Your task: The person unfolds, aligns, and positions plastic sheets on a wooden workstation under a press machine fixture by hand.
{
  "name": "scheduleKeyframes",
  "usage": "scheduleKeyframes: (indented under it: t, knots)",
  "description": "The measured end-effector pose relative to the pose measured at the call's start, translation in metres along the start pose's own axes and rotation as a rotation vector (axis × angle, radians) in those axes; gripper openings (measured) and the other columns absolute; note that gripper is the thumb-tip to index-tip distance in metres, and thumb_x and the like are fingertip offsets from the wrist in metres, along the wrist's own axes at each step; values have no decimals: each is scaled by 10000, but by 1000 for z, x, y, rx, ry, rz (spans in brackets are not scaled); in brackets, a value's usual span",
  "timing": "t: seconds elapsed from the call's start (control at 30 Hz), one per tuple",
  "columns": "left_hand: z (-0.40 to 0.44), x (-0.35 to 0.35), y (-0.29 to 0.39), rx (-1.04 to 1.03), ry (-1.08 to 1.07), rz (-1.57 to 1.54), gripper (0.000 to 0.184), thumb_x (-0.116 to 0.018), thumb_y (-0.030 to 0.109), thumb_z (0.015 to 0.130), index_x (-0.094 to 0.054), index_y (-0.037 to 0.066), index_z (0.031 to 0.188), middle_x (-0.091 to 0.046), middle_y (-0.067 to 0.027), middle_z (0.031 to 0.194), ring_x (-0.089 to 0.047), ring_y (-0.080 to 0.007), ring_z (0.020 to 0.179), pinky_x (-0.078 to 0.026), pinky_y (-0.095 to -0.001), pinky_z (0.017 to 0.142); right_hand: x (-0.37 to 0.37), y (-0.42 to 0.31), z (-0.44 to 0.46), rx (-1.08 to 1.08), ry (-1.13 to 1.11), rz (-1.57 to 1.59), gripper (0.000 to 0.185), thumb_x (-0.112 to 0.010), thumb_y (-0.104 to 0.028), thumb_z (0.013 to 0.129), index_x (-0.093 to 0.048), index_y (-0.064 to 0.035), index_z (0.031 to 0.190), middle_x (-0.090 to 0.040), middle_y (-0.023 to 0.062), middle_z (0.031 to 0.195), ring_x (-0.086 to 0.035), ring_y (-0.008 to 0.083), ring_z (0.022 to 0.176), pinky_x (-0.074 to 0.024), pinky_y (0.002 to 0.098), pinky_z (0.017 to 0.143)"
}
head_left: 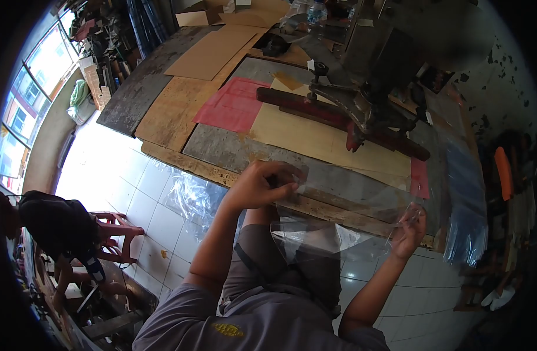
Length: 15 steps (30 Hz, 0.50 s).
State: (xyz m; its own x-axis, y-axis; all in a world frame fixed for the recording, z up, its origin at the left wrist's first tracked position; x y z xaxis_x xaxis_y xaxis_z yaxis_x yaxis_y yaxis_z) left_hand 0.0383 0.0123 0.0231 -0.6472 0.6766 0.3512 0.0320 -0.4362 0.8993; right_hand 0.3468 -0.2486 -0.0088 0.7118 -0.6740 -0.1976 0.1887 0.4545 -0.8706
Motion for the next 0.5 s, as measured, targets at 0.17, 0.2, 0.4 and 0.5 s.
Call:
scheduleKeyframes:
  t: [0.17, 0.2, 0.4, 0.5]
  knots:
    - [0, 1, 0, -2, 0, -22, 242, -798, 187, 870, -779, 61, 1076, -747, -45, 818, -687, -90, 734, -539, -265, 698, 0, 2, 0, -10, 10, -6, 539, -653, -138, 822, -541, 111, 1287, -549, 32, 877, -499, 111, 828, -391, 237, 773]
    - [0, 1, 1, 4, -6, -25, 243, -798, 188, 871, -779, 60, 1077, -746, -45, 816, -688, -92, 738, -540, -268, 703, 1, 2, 0, -15, 14, -6, 539, -653, -137, 823, -540, 111, 1288, -552, 32, 879, -503, 111, 831, -394, 237, 778]
    - [1, 5, -7, -43, 161, -51, 236, -722, 192, 940, -736, 4, 1082, -748, -74, 952, -704, -155, 898, -535, -287, 828, 5, 5, -1, -10, 49, 17, 541, -666, -114, 812, -554, 109, 1291, -573, 44, 884, -522, 100, 787, -415, 228, 731]
    - [-1, 16, -13, -17, 434, -55, 299, -614, 248, 1003, -697, 31, 1192, -735, -104, 1115, -680, -180, 963, -520, -305, 829, 6, 6, -2, -39, 87, 3, 539, -666, -107, 808, -563, 97, 1296, -569, 34, 888, -516, 86, 776, -404, 214, 697]
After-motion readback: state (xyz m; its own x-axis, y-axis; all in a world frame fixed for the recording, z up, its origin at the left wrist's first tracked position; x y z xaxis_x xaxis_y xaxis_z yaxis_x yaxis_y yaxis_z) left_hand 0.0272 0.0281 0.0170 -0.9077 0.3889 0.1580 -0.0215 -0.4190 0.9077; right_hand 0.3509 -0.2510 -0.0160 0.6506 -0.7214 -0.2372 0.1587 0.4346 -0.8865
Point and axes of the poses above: each hand's wrist, its own z-axis towards the middle knuckle, its own x-axis out of the back of the hand, y = z × x, the point moved 5 cm from there along z, towards the middle knuckle
